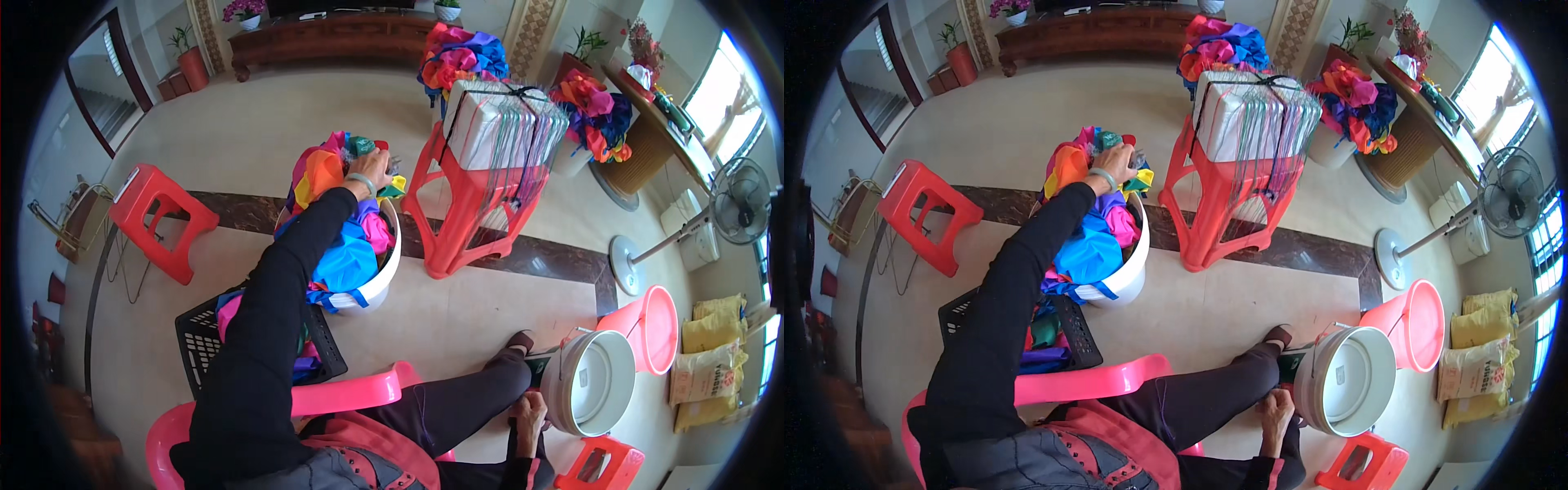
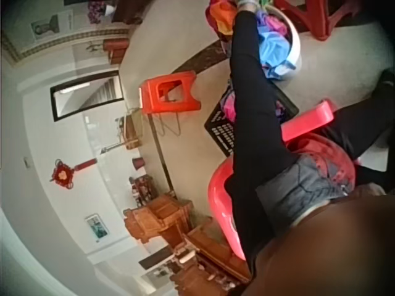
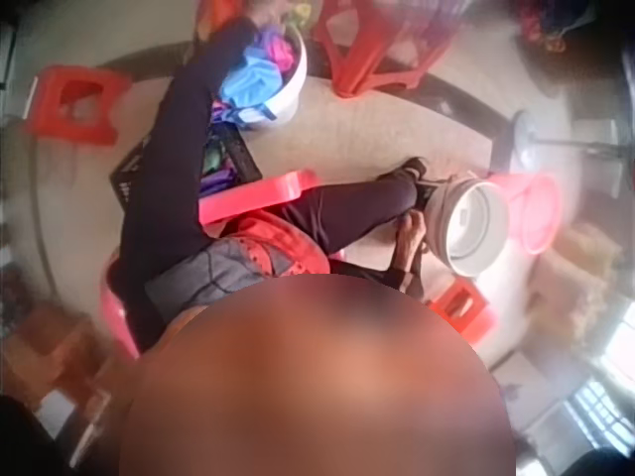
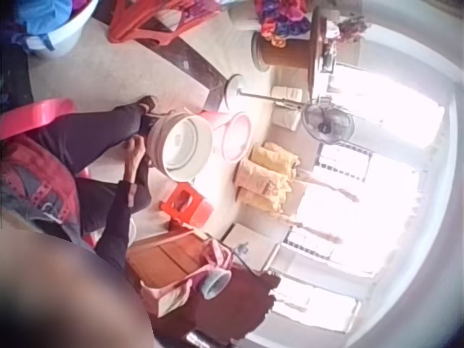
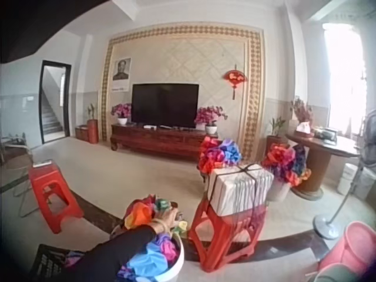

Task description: Repairing a rainbow-colored umbrella by attaching the fabric panels to the metal ribs.

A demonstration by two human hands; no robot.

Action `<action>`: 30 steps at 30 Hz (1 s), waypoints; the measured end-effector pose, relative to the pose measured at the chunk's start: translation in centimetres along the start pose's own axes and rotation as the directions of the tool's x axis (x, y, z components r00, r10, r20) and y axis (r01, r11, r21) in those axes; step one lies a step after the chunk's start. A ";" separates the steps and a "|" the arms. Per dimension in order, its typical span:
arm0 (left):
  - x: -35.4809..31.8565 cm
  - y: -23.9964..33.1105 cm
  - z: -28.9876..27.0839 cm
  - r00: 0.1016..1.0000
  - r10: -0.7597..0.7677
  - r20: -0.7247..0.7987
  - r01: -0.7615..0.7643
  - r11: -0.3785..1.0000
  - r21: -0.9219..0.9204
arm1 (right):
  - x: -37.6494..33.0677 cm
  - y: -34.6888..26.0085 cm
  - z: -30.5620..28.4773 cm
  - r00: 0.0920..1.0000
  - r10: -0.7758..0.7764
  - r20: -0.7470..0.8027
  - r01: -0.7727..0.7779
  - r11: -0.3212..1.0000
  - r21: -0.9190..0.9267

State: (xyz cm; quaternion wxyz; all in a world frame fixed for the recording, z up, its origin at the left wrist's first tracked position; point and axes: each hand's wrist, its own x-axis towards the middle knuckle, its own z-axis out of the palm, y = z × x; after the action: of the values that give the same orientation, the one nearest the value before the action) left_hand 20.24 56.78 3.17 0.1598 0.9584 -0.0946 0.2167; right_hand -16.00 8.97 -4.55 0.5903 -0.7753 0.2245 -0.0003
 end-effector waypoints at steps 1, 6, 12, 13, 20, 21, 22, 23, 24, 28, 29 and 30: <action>0.0 0.0 0.3 0.999 -0.031 0.005 0.031 0.999 0.022 | -0.2 0.2 -0.2 1.000 -0.010 0.005 0.010 1.000 0.001; -2.0 -0.1 -3.3 0.987 0.063 -0.147 -0.078 0.992 -0.098 | -1.8 1.1 -2.1 1.000 -0.017 0.008 0.017 1.000 -0.003; -5.4 3.5 -11.9 0.945 0.171 -0.280 -0.226 0.958 -0.179 | -0.1 1.1 -3.3 1.000 -0.023 -0.022 0.021 0.998 -0.063; -5.8 4.3 -12.9 0.935 0.182 -0.306 -0.247 0.950 -0.190 | 0.1 0.4 -2.7 1.000 -0.018 -0.026 0.016 0.998 -0.056; -6.9 7.8 -17.4 0.952 0.117 -0.284 -0.240 0.860 -0.450 | 0.8 -2.3 1.2 0.948 -0.319 0.019 0.303 0.877 -0.372; -6.7 8.2 -18.0 0.965 0.076 -0.250 -0.205 0.814 -0.543 | 0.3 -3.7 1.6 0.950 -0.306 0.059 0.309 0.903 -0.299; -6.5 9.3 -18.5 0.965 0.094 -0.243 -0.217 0.808 -0.548 | -0.5 -5.3 1.9 0.952 -0.291 0.091 0.304 0.925 -0.229; -6.4 11.0 -19.2 0.982 0.079 -0.172 -0.171 0.754 -0.634 | -1.4 -7.1 2.2 0.954 -0.277 0.119 0.293 0.943 -0.159; -6.2 13.1 -19.6 0.993 0.077 -0.093 -0.121 0.687 -0.716 | -2.4 -9.2 3.0 0.933 -0.326 0.153 0.334 0.942 -0.027; -6.1 20.4 -19.1 0.953 0.297 0.056 -0.130 0.572 -0.810 | -6.6 -20.3 5.8 0.634 -0.747 0.200 0.721 0.664 0.197; -6.1 22.0 -18.7 0.919 0.388 0.075 -0.164 0.547 -0.821 | -6.9 -22.2 6.4 0.462 -0.882 0.095 0.858 0.472 0.203; -6.1 24.0 -18.0 0.894 0.439 0.094 -0.167 0.519 -0.838 | -6.9 -23.3 6.7 0.419 -0.907 0.053 0.890 0.421 0.173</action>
State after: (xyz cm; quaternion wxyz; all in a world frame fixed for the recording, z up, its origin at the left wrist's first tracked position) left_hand 1.87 41.36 22.18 0.5234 0.7655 -0.3732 0.0286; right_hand -12.30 22.22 16.62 0.5569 -0.7367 -0.2665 -0.2758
